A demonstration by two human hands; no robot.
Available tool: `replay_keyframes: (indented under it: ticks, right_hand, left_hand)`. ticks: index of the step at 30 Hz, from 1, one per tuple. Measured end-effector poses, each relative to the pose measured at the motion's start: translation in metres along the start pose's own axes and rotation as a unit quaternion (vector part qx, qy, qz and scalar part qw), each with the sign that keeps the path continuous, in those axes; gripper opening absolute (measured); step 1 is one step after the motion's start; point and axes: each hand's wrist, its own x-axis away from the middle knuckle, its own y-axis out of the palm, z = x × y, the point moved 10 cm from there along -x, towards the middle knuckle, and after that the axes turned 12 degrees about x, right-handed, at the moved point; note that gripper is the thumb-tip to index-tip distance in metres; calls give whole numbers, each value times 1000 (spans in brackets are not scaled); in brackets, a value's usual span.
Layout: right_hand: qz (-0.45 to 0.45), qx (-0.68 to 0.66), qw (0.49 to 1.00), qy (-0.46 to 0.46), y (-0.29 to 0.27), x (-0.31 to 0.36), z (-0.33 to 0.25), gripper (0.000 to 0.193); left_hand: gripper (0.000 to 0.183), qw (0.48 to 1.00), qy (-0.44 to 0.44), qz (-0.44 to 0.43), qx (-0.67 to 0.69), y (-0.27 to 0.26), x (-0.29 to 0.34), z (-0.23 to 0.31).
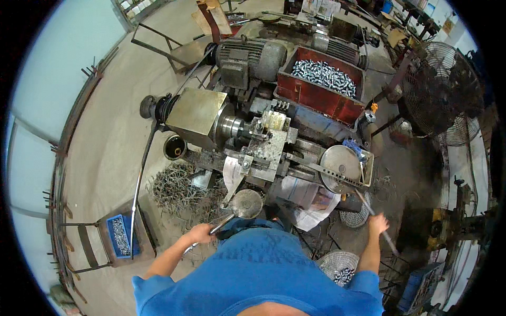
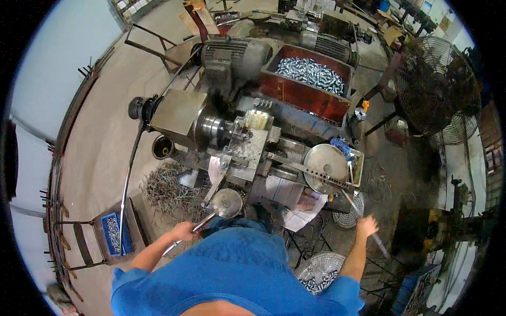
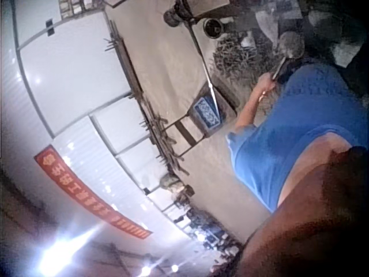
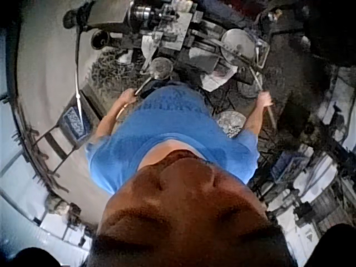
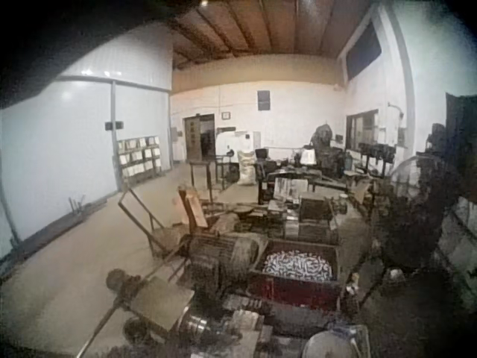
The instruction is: The person operates a manual lathe machine to thread or process metal rods, using levers to control the machine and handling finished parts.
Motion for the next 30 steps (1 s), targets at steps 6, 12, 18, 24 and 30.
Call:
replay_keyframes:
  ticks: [6,12,18,24,30]
  right_hand:
    - [228,-135,962,-65,-73,34,-53,67]
    - [82,-300,932,-184,-24,171,-96,54]
    - [-107,-261,953,-107,10,232,-84,42]
    - [-99,-336,934,-65,7,247,-65,40]
    - [-38,-353,918,-178,-95,192,-115,37]
  left_hand:
    - [48,891,-9,49,452,-73,-27,-36]
    - [38,938,-104,295,-149,-193,-107,-145]
    - [49,938,-64,194,-281,-186,-169,-141]
    - [39,840,-220,496,-31,-140,-165,-199]
    - [30,936,-95,304,-149,-162,-188,-202]
